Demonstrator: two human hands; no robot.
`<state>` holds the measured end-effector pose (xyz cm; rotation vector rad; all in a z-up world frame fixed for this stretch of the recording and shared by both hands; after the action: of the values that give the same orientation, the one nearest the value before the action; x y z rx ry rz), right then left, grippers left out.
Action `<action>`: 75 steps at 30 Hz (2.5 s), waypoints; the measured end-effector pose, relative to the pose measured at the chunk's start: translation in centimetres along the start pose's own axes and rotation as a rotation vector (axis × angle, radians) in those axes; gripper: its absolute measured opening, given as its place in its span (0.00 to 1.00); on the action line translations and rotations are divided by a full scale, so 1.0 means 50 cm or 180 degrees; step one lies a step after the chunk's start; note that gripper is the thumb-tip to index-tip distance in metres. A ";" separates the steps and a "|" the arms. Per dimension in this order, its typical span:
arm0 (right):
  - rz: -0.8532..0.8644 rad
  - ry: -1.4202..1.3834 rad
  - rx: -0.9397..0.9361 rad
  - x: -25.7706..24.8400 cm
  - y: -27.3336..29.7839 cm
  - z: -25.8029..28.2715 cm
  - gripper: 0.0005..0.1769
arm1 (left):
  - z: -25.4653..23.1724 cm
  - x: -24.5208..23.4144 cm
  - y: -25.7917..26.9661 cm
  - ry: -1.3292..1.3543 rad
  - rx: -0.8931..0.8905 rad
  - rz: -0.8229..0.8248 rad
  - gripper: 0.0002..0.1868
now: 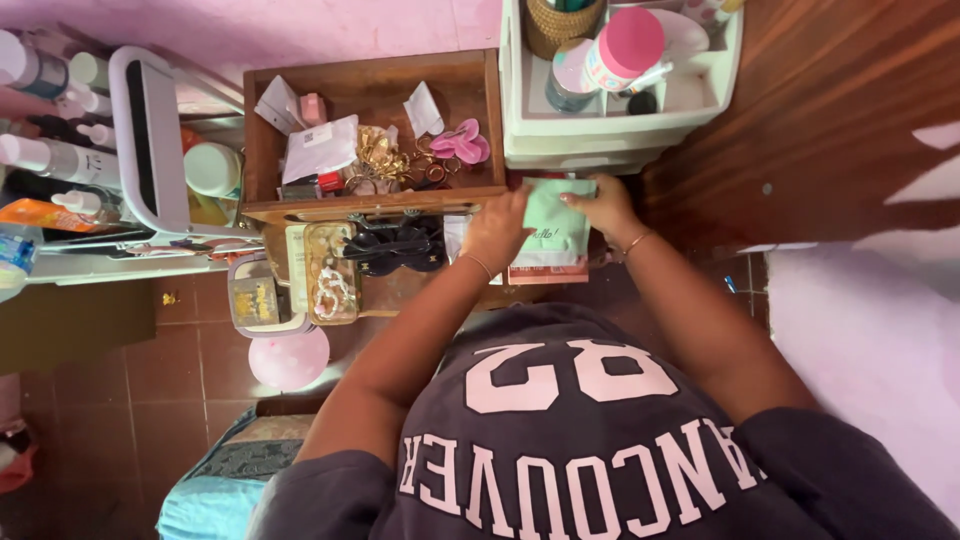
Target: Organizing various items like face masks, sunglasses, and eyelash strips inside a desk drawer.
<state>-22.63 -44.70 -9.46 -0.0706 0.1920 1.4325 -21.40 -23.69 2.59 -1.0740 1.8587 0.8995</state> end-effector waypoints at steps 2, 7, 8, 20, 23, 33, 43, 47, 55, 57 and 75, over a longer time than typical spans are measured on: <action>0.0052 0.0101 -0.0073 0.023 -0.014 0.001 0.21 | -0.015 0.003 0.010 -0.0331 0.0331 -0.0106 0.39; 0.0090 0.1129 -0.0330 0.047 -0.033 0.029 0.28 | -0.016 0.060 0.016 -0.1134 0.1066 -0.0388 0.28; 0.0043 0.1405 -0.0372 0.044 -0.032 0.037 0.30 | -0.017 0.064 0.015 -0.1312 0.1187 -0.0586 0.25; -0.0479 0.2278 -0.0979 0.035 0.012 0.145 0.33 | -0.008 0.115 0.002 -0.1208 0.1029 -0.0268 0.23; -0.0703 0.1994 -0.0980 0.035 0.023 0.151 0.29 | -0.017 0.020 0.031 -0.0335 0.0900 -0.0169 0.26; -0.0072 0.1001 -0.1513 0.237 0.006 0.366 0.10 | 0.180 -0.235 0.090 0.1217 0.0402 -0.0856 0.20; 0.0336 0.0518 -0.1273 0.448 -0.151 0.348 0.20 | 0.479 -0.395 0.045 0.0552 -0.0685 -0.1564 0.18; 0.0642 0.0748 -0.1127 0.531 -0.216 0.294 0.23 | 0.567 -0.410 -0.010 0.0172 -0.0876 -0.1481 0.24; 0.0773 0.1242 -0.1084 0.617 -0.351 0.213 0.21 | 0.613 -0.422 -0.108 0.0131 -0.0868 -0.1432 0.23; 0.1218 0.1608 -0.1019 0.646 -0.370 0.229 0.23 | 0.607 -0.447 -0.110 0.0296 -0.0847 -0.1601 0.21; 0.2296 0.0874 -0.0366 0.600 -0.352 0.242 0.13 | 0.571 -0.465 -0.126 0.1188 -0.0236 -0.1097 0.28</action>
<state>-0.39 -15.86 -3.98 -0.3183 0.3862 2.1524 -0.11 6.19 9.52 -1.6382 1.8574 0.5984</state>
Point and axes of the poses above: each hand's wrist, its own y-axis away from the middle knuckle, its own x-axis out of the palm, z = x × y, the point moved 8 cm from there along -y, towards the middle knuckle, and after that the axes turned 14 degrees about -x, right-handed, at the moved point
